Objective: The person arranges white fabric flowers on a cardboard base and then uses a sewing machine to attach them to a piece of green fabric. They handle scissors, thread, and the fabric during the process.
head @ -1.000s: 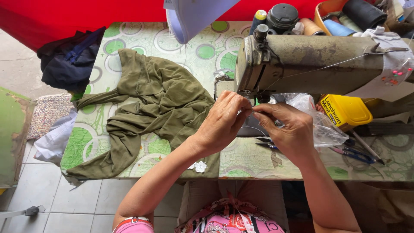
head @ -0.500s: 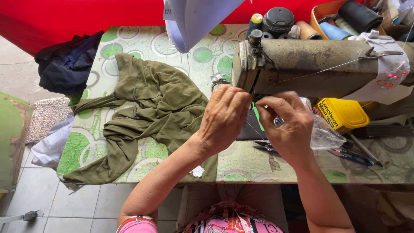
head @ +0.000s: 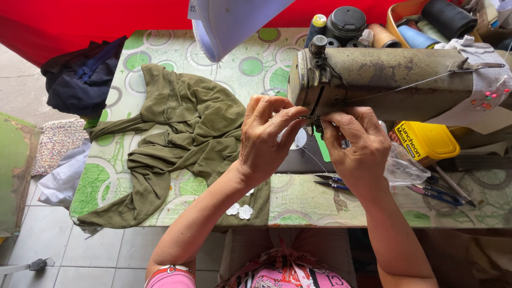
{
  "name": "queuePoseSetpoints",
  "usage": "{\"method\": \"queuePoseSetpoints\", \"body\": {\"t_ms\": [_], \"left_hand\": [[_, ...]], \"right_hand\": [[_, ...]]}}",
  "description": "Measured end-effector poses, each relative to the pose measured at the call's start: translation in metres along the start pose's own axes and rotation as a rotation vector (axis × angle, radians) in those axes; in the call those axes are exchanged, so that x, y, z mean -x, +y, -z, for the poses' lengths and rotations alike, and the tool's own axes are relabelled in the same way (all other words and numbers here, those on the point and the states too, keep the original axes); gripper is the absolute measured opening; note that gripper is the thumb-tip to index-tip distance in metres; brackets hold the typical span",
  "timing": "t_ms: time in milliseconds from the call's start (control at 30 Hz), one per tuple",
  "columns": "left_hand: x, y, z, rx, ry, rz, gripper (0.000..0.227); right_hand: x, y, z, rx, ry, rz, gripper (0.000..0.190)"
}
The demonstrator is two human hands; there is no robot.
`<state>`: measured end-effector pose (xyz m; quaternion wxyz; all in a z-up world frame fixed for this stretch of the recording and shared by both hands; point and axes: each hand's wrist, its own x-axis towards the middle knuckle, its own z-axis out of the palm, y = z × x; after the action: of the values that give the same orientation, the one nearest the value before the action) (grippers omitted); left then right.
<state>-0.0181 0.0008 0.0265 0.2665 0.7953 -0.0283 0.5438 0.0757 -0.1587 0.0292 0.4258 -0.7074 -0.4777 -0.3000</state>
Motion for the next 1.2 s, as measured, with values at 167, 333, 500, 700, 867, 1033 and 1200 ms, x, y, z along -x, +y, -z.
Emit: {"method": "queuePoseSetpoints", "body": {"t_ms": [167,333,500,700,867,1033,1200], "left_hand": [[0.0012,-0.0033,-0.0048,0.013,0.004,-0.005,0.014],[0.0015,-0.0036,-0.0064,0.017,0.010,-0.011,0.016],[-0.0025,-0.0005,-0.0072,0.005,0.026,-0.032,0.014],[-0.0018,-0.0012,-0.0077,-0.022,0.038,-0.055,0.012],[-0.0010,-0.0012,-0.0076,-0.012,0.040,-0.037,0.014],[-0.0011,-0.0002,-0.0071,0.004,0.047,-0.024,0.014],[0.0003,-0.0002,-0.0081,0.004,0.055,-0.025,0.014]], "right_hand": [[-0.0018,-0.0006,-0.0011,0.006,-0.007,0.011,0.009],[-0.0019,0.0005,-0.0032,-0.020,0.004,0.007,0.008],[-0.0063,-0.0042,-0.0006,-0.045,-0.006,0.003,0.007],[-0.0045,-0.0016,0.0018,-0.006,-0.005,0.010,0.007],[-0.0016,0.0018,0.0008,0.030,0.004,0.018,0.008],[-0.0022,0.0018,-0.0005,0.050,0.003,0.048,0.009],[-0.0033,-0.0013,-0.0001,0.041,-0.005,0.057,0.008]]}}
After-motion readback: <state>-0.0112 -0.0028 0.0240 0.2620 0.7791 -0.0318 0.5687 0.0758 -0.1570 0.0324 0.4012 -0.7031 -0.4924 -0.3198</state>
